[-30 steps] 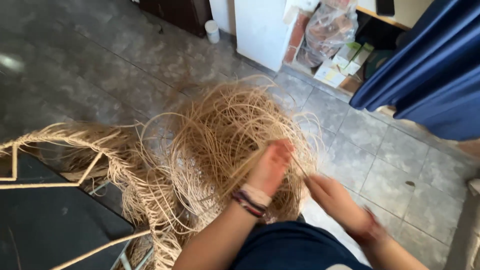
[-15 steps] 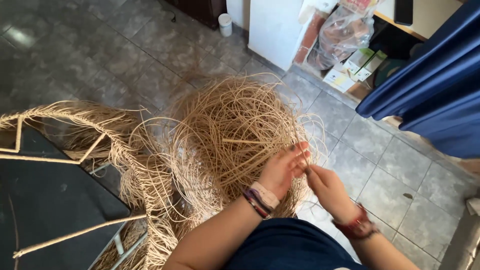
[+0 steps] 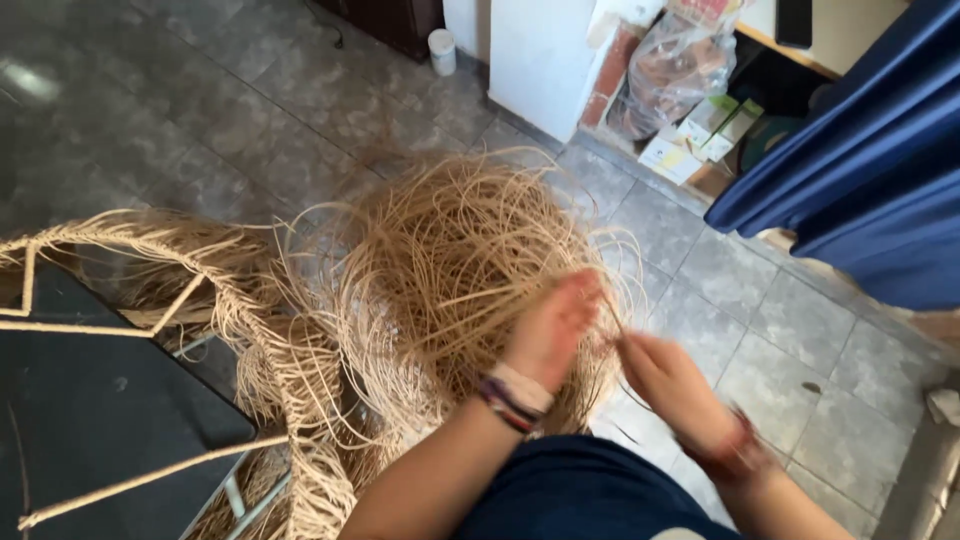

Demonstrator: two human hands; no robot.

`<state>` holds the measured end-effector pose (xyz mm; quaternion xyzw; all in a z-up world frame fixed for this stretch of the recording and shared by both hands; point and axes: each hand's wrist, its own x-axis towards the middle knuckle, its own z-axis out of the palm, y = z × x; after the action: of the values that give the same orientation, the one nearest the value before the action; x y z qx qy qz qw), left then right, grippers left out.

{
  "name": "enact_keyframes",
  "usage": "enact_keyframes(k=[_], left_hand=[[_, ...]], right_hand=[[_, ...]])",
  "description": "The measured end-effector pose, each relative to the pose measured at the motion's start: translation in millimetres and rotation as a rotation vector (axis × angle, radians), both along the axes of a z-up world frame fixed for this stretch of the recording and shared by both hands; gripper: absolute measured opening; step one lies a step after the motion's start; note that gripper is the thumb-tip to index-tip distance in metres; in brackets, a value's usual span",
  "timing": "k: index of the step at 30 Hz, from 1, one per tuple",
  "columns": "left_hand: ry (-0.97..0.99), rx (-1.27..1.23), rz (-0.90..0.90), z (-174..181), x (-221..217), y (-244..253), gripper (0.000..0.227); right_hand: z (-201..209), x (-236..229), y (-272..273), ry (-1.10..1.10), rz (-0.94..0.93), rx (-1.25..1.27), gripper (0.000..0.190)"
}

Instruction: Weaving natural fiber strands around a furniture frame using a weaving needle

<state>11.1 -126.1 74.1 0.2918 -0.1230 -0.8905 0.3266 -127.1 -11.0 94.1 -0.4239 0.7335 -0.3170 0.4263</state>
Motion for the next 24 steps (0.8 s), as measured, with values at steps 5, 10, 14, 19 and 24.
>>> enact_keyframes(k=[5, 10, 14, 19, 24], left_hand=[[-0.106, 0.153, 0.328, 35.7, 45.8, -42.5, 0.023], [-0.437, -0.035, -0.06, 19.8, -10.4, 26.8, 0.026], [-0.384, 0.033, -0.105, 92.8, 19.0, 0.7, 0.067], [-0.223, 0.018, 0.216, 53.4, 45.6, -28.3, 0.018], [-0.205, -0.116, 0.072, -4.6, -12.3, 32.6, 0.029]], right_hand=[[20.8, -35.7, 50.7, -0.026, 0.109, 0.191, 0.052], [-13.2, -6.1, -11.1, -0.062, 0.003, 0.116, 0.032], [17.3, 3.0, -1.7, 0.078, 0.071, 0.129, 0.045], [31.2, -36.1, 49.5, 0.099, 0.138, 0.179, 0.049], [33.7, -8.7, 8.6, 0.134, 0.035, 0.199, 0.04]])
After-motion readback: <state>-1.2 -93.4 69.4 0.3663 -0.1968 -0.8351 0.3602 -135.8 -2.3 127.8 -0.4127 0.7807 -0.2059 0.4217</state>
